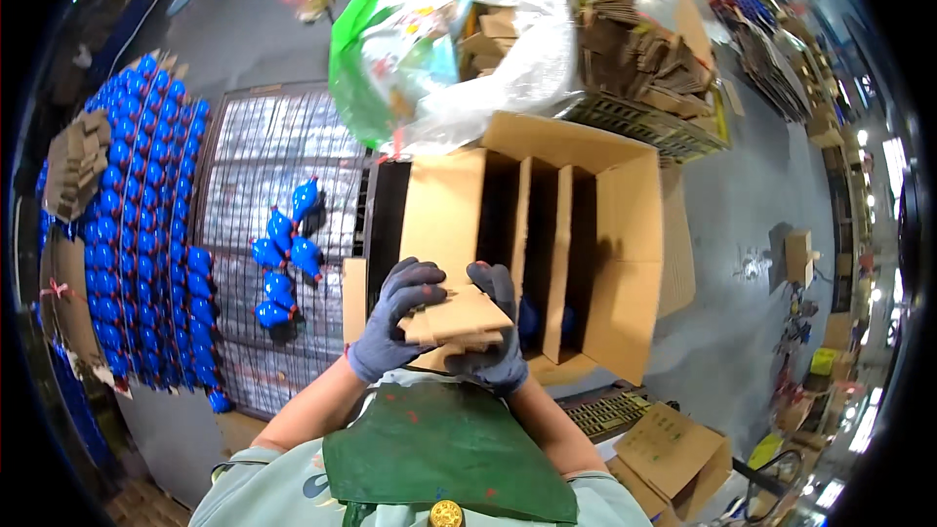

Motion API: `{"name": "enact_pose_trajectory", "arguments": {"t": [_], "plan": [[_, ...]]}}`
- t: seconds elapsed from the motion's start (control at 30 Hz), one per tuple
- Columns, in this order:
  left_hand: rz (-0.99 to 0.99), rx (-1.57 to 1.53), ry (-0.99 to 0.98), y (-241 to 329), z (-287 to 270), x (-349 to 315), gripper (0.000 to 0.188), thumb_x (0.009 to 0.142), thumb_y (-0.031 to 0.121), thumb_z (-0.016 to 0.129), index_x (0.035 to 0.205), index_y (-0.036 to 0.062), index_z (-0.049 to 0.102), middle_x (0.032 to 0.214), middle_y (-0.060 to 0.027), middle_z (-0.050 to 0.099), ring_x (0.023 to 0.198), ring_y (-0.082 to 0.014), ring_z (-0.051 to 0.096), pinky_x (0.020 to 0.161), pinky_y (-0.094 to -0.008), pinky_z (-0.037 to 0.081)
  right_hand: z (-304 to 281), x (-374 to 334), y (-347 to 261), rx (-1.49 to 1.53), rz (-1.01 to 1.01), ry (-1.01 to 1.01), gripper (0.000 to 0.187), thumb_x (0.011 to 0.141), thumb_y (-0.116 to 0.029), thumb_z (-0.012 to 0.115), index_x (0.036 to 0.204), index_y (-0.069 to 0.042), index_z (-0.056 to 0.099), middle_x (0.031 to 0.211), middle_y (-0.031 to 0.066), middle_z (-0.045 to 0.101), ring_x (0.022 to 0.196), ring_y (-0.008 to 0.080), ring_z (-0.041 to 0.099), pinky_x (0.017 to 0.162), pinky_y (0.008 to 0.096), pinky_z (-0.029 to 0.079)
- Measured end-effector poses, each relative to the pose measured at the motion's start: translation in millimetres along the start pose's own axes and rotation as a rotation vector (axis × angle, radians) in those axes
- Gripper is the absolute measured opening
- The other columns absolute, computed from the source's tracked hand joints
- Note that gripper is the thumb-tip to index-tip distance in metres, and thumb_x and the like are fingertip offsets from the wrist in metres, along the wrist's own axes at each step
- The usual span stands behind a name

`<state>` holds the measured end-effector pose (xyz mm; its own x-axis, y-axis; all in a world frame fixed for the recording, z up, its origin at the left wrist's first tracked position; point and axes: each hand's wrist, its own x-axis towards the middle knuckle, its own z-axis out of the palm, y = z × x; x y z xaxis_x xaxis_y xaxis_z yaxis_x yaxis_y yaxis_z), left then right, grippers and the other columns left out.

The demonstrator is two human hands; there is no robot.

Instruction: The person picks up blue spray heads from a wire rack and places them into a cardboard box. The person also places cardboard dividers between the objects in the box and moves packaging materials aside to reach more dividers.

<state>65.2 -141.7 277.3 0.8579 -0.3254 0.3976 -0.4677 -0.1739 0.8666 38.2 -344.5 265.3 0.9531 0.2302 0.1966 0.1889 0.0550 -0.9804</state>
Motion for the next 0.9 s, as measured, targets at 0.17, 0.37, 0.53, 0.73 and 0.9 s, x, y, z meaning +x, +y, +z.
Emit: {"name": "enact_pose_trajectory", "arguments": {"t": [0.17,0.37,0.53,0.73,0.9], "plan": [[-0.438,0.069,-0.111,-33.8,50.7,-60.8,0.067,0.079,0.023,0.085,0.133,0.0023,0.051,0.127,-0.0146,0.059,0.118,-0.0276,0.058,0.100,-0.0381,0.047,-32.6,-30.4,30.2,-0.303,-0.038,-0.083,0.093,0.075,-0.020,0.082,0.153,-0.007,0.034,0.144,0.0152,0.048,0.135,0.0288,0.045,0.112,0.0431,0.036],[-0.912,-0.015,-0.686,22.2,66.8,23.9,0.046,0.088,0.030,0.078,0.117,-0.0033,0.064,0.102,-0.0083,0.072,0.093,-0.0137,0.066,0.081,-0.0296,0.054,-72.4,-79.4,32.4,1.034,0.520,0.036,0.064,0.085,-0.014,0.063,0.145,0.000,0.043,0.131,0.0098,0.060,0.121,0.0216,0.057,0.103,0.0334,0.045],[-0.840,-0.259,-0.506,5.0,73.1,29.3,0.061,0.089,0.017,0.077,0.135,-0.0051,0.044,0.111,-0.0100,0.070,0.097,-0.0166,0.067,0.085,-0.0309,0.055,-60.6,-92.1,30.9,1.383,0.659,0.181,0.054,0.087,-0.017,0.061,0.135,0.004,0.050,0.130,0.0191,0.059,0.116,0.0332,0.062,0.097,0.0474,0.054],[0.084,1.023,-0.765,-0.1,74.3,114.2,0.021,0.084,0.012,0.063,0.102,0.0112,0.073,0.115,-0.0110,0.069,0.122,-0.0283,0.057,0.116,-0.0425,0.033,-108.4,-141.3,22.9,1.341,0.546,0.476,0.063,0.079,-0.022,0.065,0.136,-0.003,0.049,0.122,0.0156,0.061,0.111,0.0353,0.062,0.097,0.0486,0.054],[0.101,1.443,-1.195,-116.3,143.2,86.5,0.030,0.093,0.022,0.051,0.113,0.0173,0.073,0.126,-0.0146,0.066,0.129,-0.0320,0.053,0.122,-0.0515,0.021,-119.4,-153.8,26.6,1.152,0.508,0.591,0.065,0.075,-0.020,0.069,0.135,-0.005,0.050,0.122,0.0145,0.062,0.112,0.0323,0.062,0.097,0.0482,0.053]]}}
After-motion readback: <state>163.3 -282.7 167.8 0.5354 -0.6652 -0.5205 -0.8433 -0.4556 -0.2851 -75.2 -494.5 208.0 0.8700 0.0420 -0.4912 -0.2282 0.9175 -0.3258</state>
